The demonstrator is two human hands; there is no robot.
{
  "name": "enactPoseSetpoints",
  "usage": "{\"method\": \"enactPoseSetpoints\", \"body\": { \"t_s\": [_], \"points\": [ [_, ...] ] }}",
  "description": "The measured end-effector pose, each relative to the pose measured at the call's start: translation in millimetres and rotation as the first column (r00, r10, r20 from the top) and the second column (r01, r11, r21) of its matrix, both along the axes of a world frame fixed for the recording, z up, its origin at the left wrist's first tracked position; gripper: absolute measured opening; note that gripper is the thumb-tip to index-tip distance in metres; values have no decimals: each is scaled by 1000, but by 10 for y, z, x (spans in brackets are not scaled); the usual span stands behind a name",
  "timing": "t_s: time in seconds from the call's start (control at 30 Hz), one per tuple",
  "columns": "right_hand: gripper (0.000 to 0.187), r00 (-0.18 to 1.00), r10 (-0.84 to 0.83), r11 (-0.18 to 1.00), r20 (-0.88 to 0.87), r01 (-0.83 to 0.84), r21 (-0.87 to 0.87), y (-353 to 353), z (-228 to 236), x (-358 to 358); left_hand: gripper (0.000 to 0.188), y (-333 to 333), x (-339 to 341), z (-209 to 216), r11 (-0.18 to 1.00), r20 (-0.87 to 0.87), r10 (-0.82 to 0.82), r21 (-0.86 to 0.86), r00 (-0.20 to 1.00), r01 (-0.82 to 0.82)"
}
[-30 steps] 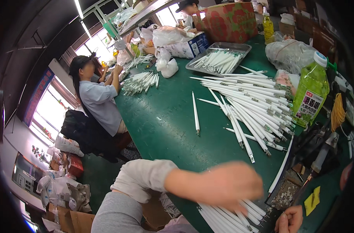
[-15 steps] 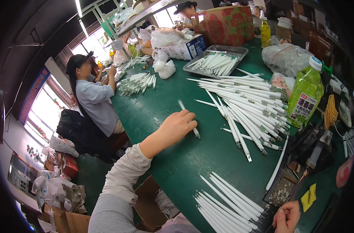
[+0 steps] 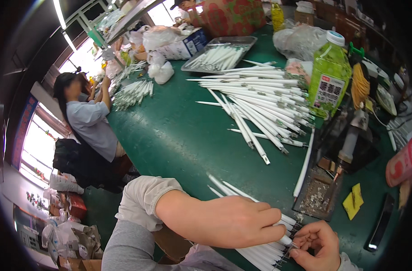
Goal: The person solders small electrical components onto the ends of white tubes on an assembly line using a soldering iron and solder wire.
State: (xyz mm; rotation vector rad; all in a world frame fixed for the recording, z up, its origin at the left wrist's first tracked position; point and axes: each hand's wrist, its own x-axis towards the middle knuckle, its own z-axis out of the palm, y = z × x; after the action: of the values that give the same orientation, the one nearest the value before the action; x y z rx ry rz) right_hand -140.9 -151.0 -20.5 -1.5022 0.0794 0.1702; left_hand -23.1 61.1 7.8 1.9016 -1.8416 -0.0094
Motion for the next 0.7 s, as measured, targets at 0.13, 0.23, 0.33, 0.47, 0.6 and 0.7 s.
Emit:
{"method": "enactPoseSetpoints", "body": {
  "t_s": [0.13,0.23,0.33,0.47,0.6,0.7],
  "points": [
    [12,999,-31,996,36,28,81,-45,110,-23,14,-215,42,-64,1000,-168,-12,24,986,16],
    [16,1000,-8,988,23,5,157,-81,170,7,19,-253,28,19,998,-320,2,66,947,21],
    [14,1000,9,988,22,-12,152,-83,237,113,19,-247,49,125,992,-398,52,129,916,0],
    [13,995,4,983,-102,15,185,-241,118,119,20,-433,93,82,975,-427,165,208,889,-81],
    [12,994,53,964,-100,-25,264,-225,92,107,20,-460,47,80,968,-467,195,234,863,-92],
    [13,998,28,972,-54,-15,233,-198,16,84,18,-475,64,60,956,-644,223,290,732,-36]
  ]
}}
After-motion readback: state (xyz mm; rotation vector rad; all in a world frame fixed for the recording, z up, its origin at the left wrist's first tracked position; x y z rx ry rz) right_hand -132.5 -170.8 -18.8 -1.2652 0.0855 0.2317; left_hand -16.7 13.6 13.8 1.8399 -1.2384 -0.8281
